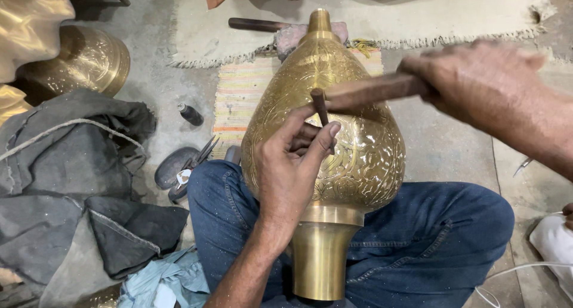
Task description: The person sits cross-legged on the floor with a large brass vessel on their lap and hammers a punch against its surface to chase a decorative pattern into the metal. They reposition the punch across different areas of the vessel while striking it repeatedly with a wooden mallet.
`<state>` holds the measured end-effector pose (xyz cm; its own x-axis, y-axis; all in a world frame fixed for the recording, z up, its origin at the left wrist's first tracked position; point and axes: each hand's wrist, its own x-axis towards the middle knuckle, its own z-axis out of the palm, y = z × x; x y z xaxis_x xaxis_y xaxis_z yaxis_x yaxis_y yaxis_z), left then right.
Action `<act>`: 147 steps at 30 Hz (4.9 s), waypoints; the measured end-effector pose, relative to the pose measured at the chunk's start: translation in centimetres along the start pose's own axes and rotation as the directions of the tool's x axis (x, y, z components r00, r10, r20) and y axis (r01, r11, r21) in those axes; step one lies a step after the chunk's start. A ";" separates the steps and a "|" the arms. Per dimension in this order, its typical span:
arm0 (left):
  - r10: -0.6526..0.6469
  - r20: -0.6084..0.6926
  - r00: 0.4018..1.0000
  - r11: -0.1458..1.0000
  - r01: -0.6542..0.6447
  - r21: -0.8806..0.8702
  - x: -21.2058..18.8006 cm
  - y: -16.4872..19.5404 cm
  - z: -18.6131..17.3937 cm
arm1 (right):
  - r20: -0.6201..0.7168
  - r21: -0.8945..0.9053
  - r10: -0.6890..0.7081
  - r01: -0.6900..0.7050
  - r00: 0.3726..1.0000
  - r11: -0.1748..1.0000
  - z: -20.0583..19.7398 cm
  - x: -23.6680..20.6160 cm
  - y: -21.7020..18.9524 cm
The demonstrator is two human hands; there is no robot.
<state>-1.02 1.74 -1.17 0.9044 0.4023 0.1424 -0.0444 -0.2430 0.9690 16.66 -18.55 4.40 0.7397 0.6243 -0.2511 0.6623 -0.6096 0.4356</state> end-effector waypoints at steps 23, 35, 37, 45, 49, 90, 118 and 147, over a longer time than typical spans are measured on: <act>0.078 -0.043 0.996 0.993 -0.074 0.097 -0.6 0.2 0.4 | -0.056 0.492 0.092 -0.053 0.994 0.869 -5.9 0.5 1.4; 0.090 -0.034 0.995 0.991 -0.086 0.106 -0.5 -0.1 0.3 | -0.219 0.517 0.131 0.001 0.967 0.856 -4.6 0.0 1.4; 0.087 -0.033 0.996 0.990 -0.083 0.114 -0.5 0.2 0.1 | -0.161 0.634 0.156 -0.019 0.975 0.773 -4.0 0.2 1.7; 0.035 -0.029 0.999 0.997 -0.034 0.063 -0.1 1.1 0.0 | 0.103 0.554 0.190 -0.215 0.976 0.805 -5.3 0.1 0.8; 0.041 -0.032 0.999 0.992 -0.037 0.116 -0.1 1.1 0.1 | -0.088 0.189 -0.004 0.020 0.996 0.982 -5.2 0.1 0.6; 0.042 0.000 0.999 0.993 -0.042 0.108 -0.1 0.7 0.0 | 0.115 0.688 0.132 -0.175 0.985 0.705 -2.9 0.9 1.7; 0.048 0.027 0.998 0.989 -0.051 0.142 0.1 1.0 -0.2 | -0.037 0.113 0.019 -0.014 0.999 0.994 -4.4 0.3 1.3; 0.014 0.013 1.000 0.991 -0.015 0.132 0.0 1.1 -0.2 | 0.080 -0.057 -0.005 0.009 0.997 0.998 -5.2 0.2 1.1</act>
<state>-1.17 1.63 -0.11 0.9092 0.3873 0.1528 -0.0019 -0.3632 0.9317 16.86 -16.55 9.31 0.7437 0.5862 -0.3214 0.6614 -0.5751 0.4814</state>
